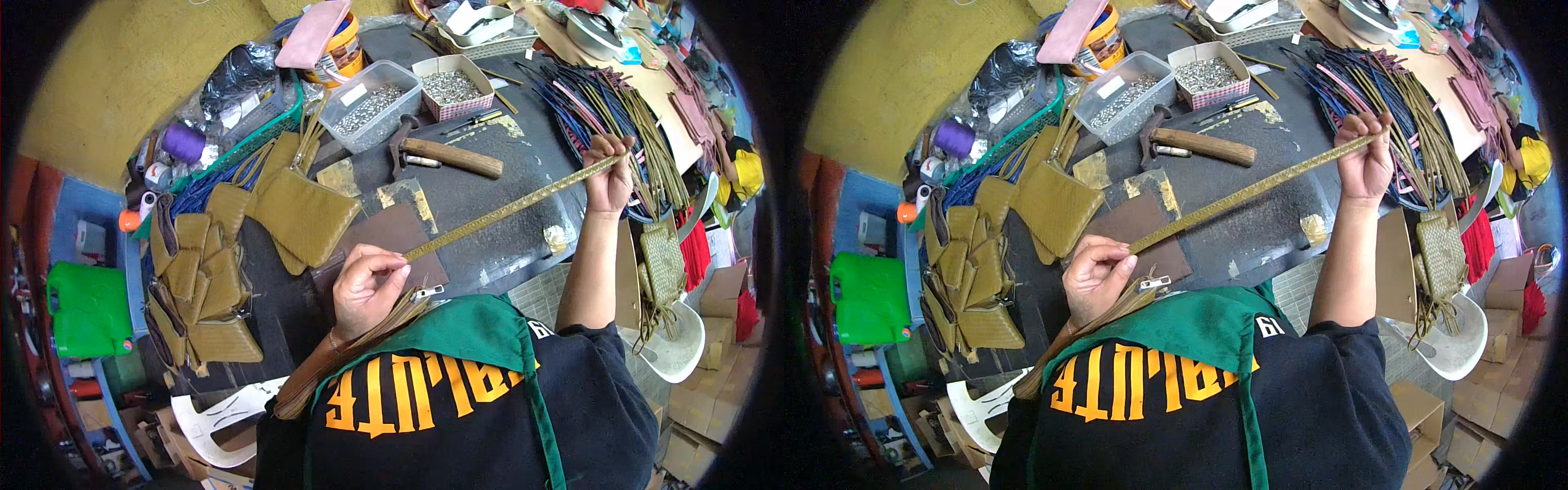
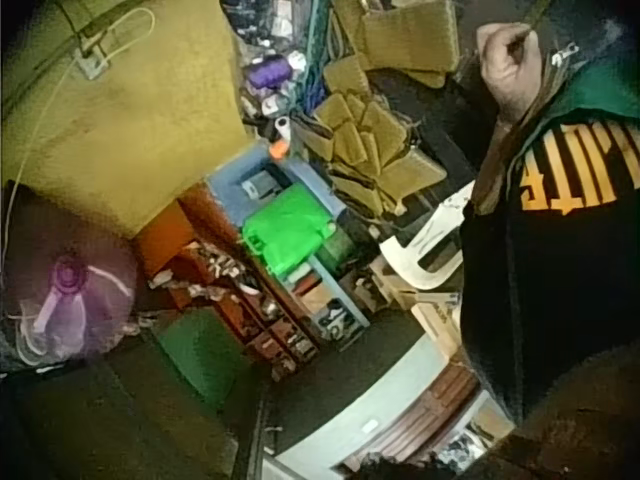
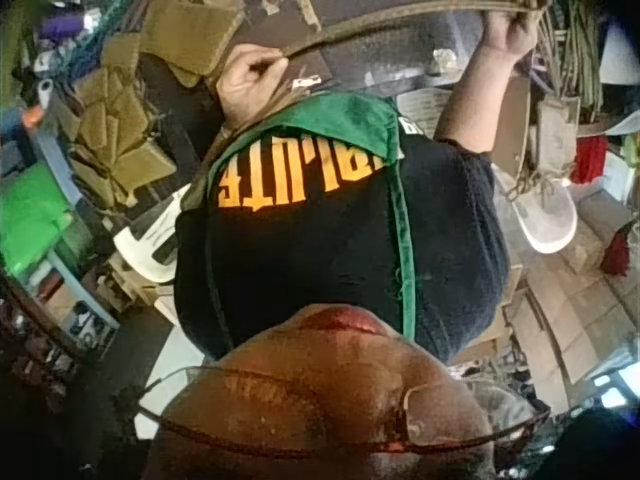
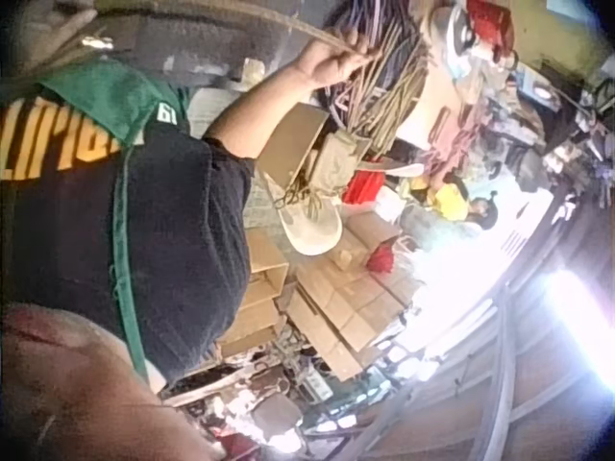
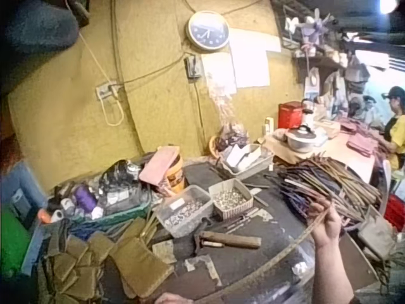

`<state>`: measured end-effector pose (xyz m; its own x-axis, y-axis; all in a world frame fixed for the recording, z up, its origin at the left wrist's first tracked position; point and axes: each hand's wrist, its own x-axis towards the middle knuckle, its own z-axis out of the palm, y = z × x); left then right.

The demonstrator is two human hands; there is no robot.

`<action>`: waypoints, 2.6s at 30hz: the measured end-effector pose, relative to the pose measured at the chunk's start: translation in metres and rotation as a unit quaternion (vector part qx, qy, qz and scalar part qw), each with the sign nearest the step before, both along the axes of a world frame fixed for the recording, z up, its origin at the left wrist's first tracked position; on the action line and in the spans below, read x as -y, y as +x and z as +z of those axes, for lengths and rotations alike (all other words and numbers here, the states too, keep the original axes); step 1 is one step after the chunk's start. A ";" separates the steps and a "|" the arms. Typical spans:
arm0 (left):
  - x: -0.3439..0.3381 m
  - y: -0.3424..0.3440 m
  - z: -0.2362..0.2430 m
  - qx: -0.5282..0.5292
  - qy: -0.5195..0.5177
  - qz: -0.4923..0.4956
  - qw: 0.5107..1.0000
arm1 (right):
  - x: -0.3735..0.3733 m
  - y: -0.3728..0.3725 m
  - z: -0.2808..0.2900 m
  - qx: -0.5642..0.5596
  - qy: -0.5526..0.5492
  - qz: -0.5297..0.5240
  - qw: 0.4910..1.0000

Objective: The person attaches thin leather straps to a larger leather piece by threading the straps through holes in the material by hand, and then picks up and handles several smaller leather pouches one at a time.

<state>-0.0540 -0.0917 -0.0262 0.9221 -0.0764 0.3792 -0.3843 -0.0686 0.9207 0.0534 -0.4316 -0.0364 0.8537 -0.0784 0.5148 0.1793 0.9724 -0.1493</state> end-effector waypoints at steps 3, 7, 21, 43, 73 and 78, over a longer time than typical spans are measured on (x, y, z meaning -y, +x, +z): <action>-0.003 0.000 -0.008 -0.019 -0.038 0.002 0.999 | 0.002 -0.008 -0.013 -0.017 -0.001 -0.008 1.000; 0.001 0.002 -0.012 -0.034 -0.091 0.002 0.995 | 0.007 -0.021 -0.028 -0.036 -0.003 -0.006 0.999; 0.001 0.005 -0.017 -0.093 -0.139 -0.027 0.985 | 0.011 -0.035 -0.048 -0.080 -0.001 -0.005 0.997; 0.000 0.008 -0.019 -0.071 -0.135 -0.022 0.988 | 0.011 -0.022 -0.059 -0.102 -0.015 -0.005 0.995; -0.007 0.009 -0.015 -0.016 -0.007 -0.039 0.999 | -0.142 -0.054 -0.018 0.166 -0.803 -0.165 0.549; -0.006 0.007 -0.015 0.024 0.010 -0.007 1.000 | -0.141 -0.048 -0.010 0.153 -0.742 -0.111 0.643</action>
